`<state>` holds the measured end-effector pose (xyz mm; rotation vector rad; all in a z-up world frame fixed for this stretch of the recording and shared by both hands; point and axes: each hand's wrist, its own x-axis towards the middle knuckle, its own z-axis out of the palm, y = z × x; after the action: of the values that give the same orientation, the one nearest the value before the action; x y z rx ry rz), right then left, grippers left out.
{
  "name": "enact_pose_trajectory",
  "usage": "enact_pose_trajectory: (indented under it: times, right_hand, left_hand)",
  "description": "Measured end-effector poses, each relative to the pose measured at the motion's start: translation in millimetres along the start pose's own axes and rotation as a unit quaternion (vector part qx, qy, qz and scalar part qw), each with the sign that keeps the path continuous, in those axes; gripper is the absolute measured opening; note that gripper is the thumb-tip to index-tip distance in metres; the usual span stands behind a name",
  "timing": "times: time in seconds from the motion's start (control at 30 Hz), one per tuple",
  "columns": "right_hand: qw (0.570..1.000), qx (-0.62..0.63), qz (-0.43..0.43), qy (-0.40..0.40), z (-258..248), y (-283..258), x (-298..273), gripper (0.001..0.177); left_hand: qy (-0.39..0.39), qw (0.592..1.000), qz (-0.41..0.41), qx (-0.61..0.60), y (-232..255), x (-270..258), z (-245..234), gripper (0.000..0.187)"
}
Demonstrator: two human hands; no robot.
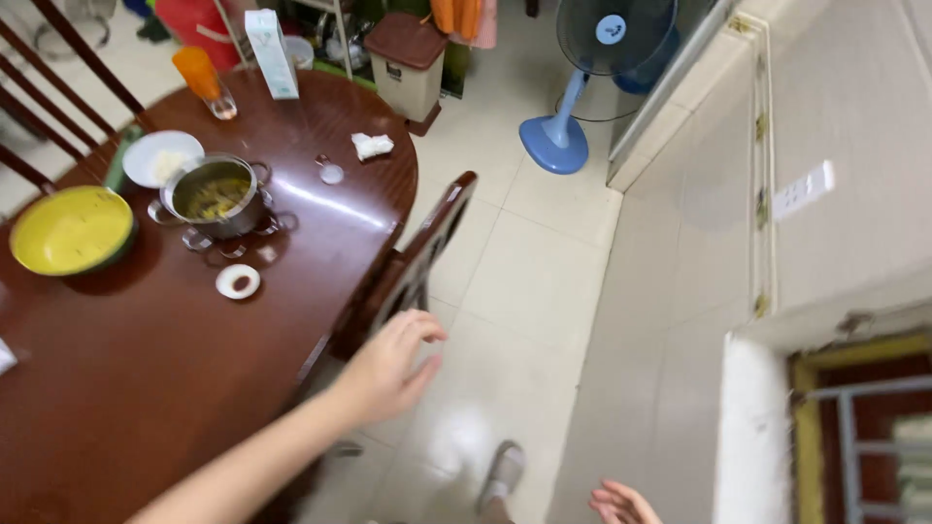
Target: Clearing dishes and food containers from a dining table and moving them to the kitchen sink
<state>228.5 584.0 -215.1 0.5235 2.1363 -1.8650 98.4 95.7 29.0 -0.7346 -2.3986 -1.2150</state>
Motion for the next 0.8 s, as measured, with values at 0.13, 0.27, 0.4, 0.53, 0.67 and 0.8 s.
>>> enact_pose_trajectory:
  times: [0.13, 0.27, 0.4, 0.53, 0.67, 0.8]
  right_hand:
    - [0.996, -0.028, -0.035, 0.078, -11.8, -147.9, 51.1, 0.032]
    - [0.998, -0.030, -0.046, 0.007, -43.2, -210.7, 145.4, 0.035]
    - [0.992, -0.019, -0.111, -0.057, -34.2, -251.3, 246.1, 0.034]
    - [0.983, 0.003, -0.119, -0.137, 15.1, -286.8, 331.8, 0.032]
    - [0.973, -0.021, -0.086, -0.215, 85.5, -338.5, 406.8, 0.033]
    - [0.952, -0.054, -0.094, -0.287, 156.9, -393.2, 479.0, 0.030]
  left_hand:
    - [-0.028, 0.994, -0.092, 0.053, -2.8, 51.9, 23.4, 0.024]
    - [0.014, 0.987, -0.129, 0.098, -6.6, 111.1, 31.5, 0.023]
    - [0.069, 0.970, -0.199, 0.123, -31.4, 148.7, 33.6, 0.026]
    - [0.138, 0.954, -0.253, 0.077, -74.6, 174.5, 23.8, 0.021]
    - [0.175, 0.876, -0.448, 0.044, -139.4, 199.0, -11.2, 0.023]
    - [0.192, 0.829, -0.523, 0.039, -242.1, 218.2, -42.4, 0.017]
